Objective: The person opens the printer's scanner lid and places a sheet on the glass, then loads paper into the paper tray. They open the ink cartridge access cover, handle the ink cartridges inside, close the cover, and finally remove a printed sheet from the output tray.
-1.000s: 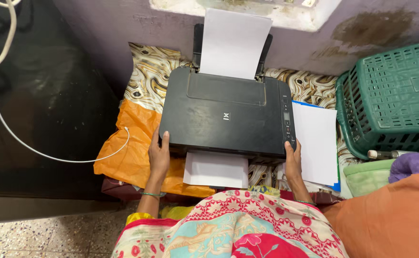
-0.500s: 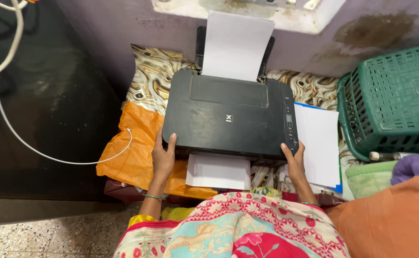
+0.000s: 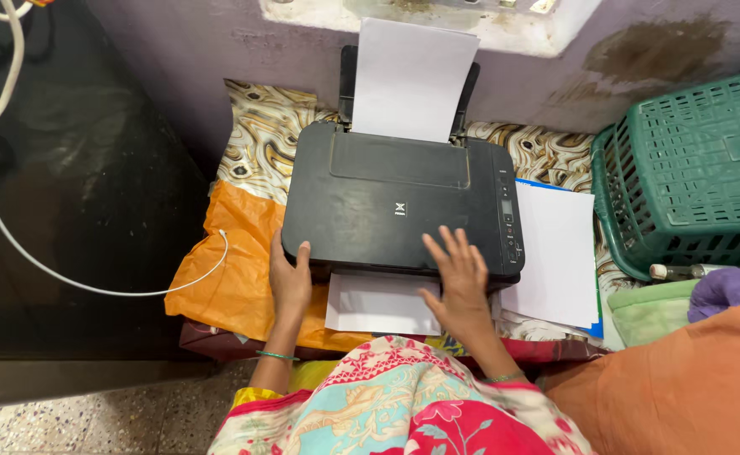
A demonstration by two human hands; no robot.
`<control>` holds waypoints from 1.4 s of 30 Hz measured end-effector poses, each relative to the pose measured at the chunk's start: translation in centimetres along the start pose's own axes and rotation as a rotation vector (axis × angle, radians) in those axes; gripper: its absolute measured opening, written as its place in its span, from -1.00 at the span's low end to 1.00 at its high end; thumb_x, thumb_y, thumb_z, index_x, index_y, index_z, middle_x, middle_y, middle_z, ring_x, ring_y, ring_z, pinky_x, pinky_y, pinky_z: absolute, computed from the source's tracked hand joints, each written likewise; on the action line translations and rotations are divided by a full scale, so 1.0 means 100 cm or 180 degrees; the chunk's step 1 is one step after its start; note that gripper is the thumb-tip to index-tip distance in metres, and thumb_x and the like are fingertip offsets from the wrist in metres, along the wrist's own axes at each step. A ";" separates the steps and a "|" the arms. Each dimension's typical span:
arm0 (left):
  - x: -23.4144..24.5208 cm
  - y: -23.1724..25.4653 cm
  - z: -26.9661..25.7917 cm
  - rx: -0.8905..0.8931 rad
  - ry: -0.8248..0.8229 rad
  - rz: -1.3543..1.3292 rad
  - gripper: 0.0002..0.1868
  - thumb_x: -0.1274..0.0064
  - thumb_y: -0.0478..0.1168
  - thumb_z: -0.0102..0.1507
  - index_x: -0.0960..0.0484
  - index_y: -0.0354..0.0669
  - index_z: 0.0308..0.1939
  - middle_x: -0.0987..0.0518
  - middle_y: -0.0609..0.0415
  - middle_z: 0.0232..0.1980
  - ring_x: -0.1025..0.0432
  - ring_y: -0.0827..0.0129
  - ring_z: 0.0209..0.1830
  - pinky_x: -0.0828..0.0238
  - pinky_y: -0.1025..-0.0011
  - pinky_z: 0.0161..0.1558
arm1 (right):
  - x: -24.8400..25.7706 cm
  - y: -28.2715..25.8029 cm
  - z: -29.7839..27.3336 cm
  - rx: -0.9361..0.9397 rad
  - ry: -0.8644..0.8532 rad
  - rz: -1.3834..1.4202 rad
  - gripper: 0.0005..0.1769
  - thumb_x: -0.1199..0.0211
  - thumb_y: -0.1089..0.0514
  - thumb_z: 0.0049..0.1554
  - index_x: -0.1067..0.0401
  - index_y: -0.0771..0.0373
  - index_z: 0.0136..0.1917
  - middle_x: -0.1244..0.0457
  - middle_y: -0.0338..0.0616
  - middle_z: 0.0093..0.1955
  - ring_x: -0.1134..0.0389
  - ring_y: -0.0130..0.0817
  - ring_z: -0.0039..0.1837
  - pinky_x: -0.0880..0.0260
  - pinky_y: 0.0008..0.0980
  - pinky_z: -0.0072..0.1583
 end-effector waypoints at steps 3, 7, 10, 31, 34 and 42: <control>0.005 -0.001 0.008 0.0125 -0.0102 -0.0073 -0.46 -0.02 -0.15 0.34 -0.39 -0.29 0.37 -0.52 -0.19 0.31 -0.43 0.07 0.29 -0.30 0.26 0.27 | -0.010 -0.009 0.017 0.0234 -0.0170 -0.0557 0.13 -0.51 0.16 -0.17 -0.03 -0.03 0.58 0.11 -0.05 0.64 0.21 -0.02 0.67 0.34 0.10 0.55; 0.008 0.001 0.012 0.0022 -0.0187 -0.0312 -0.49 0.00 -0.17 0.34 -0.42 -0.31 0.34 -0.55 -0.17 0.29 -0.44 0.12 0.30 -0.30 0.30 0.27 | -0.026 -0.009 0.016 0.0670 -0.0161 -0.1059 0.07 -0.45 0.18 -0.15 -0.08 -0.15 0.57 0.03 -0.12 0.62 0.10 -0.10 0.65 0.21 0.08 0.54; 0.007 -0.003 0.011 0.0066 -0.0192 -0.0400 -0.49 0.01 -0.17 0.34 -0.41 -0.30 0.34 -0.53 -0.15 0.31 -0.42 0.14 0.31 -0.28 0.31 0.28 | -0.034 -0.012 0.012 0.1277 0.0055 -0.1575 -0.02 -0.33 0.29 -0.04 -0.11 -0.20 0.57 -0.03 -0.17 0.60 0.00 -0.09 0.62 0.08 0.04 0.53; -0.058 -0.099 -0.047 0.1860 0.0537 -0.2973 -0.81 -0.06 -0.38 0.21 -0.40 -0.16 -0.14 -0.38 0.05 -0.16 -0.34 0.35 -0.21 -0.31 0.26 -0.12 | 0.000 -0.038 0.027 0.1964 0.0234 -0.1235 -0.13 -0.31 0.24 -0.01 -0.19 -0.19 0.53 -0.09 0.05 0.54 -0.15 0.07 0.51 -0.10 0.16 0.45; -0.092 -0.055 -0.054 0.2138 -0.0748 -0.3933 -0.75 -0.05 -0.48 0.17 -0.26 -0.29 -0.25 -0.35 -0.06 -0.15 -0.44 0.17 -0.04 -0.44 -0.02 0.31 | 0.015 -0.041 0.033 0.1844 0.0066 -0.1359 -0.11 -0.37 0.20 -0.10 -0.25 -0.14 0.50 -0.11 0.00 0.52 -0.16 -0.04 0.50 -0.10 0.11 0.43; -0.065 0.086 -0.043 0.1375 -0.1397 -0.4438 -0.68 0.18 -0.60 -0.07 -0.30 -0.36 -0.25 -0.35 -0.06 -0.13 -0.36 -0.02 0.24 -0.01 -0.08 0.49 | 0.091 -0.023 0.054 0.1571 0.0798 -0.1462 -0.14 -0.49 -0.07 -0.03 -0.32 0.11 0.48 -0.22 -0.09 0.49 -0.20 -0.18 0.51 -0.05 0.07 0.48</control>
Point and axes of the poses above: each hand's wrist, its own z-axis towards the middle knuckle, its own x-axis out of the back of the hand, y = z × x, the point moved 7 cm from there along z, towards the middle knuckle
